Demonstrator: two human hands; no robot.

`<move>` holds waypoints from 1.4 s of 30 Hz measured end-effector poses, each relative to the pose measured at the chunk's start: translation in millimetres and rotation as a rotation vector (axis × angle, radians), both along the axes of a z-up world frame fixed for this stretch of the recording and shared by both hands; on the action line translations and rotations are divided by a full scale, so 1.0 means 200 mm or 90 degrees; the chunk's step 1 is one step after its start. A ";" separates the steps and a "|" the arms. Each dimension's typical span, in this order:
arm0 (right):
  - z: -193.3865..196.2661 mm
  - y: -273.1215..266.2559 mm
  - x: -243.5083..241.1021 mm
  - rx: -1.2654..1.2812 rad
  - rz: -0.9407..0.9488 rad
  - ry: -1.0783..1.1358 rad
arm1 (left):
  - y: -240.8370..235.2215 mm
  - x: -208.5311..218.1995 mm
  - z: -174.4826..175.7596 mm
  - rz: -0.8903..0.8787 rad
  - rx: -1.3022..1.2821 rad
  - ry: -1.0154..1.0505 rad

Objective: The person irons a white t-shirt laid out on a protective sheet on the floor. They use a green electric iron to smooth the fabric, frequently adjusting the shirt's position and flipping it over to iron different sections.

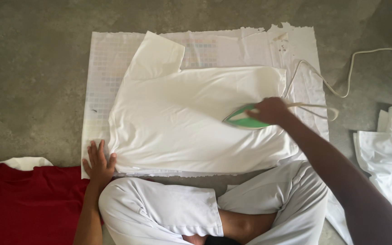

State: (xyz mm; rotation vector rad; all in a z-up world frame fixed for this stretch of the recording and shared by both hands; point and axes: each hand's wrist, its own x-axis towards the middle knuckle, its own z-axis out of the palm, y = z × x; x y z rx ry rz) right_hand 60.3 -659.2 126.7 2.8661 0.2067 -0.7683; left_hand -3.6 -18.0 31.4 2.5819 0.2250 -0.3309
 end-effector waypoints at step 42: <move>0.07 1.42 0.38 0.301 -0.084 -0.077 | 0.03 0.03 -0.12 -0.025 0.050 0.012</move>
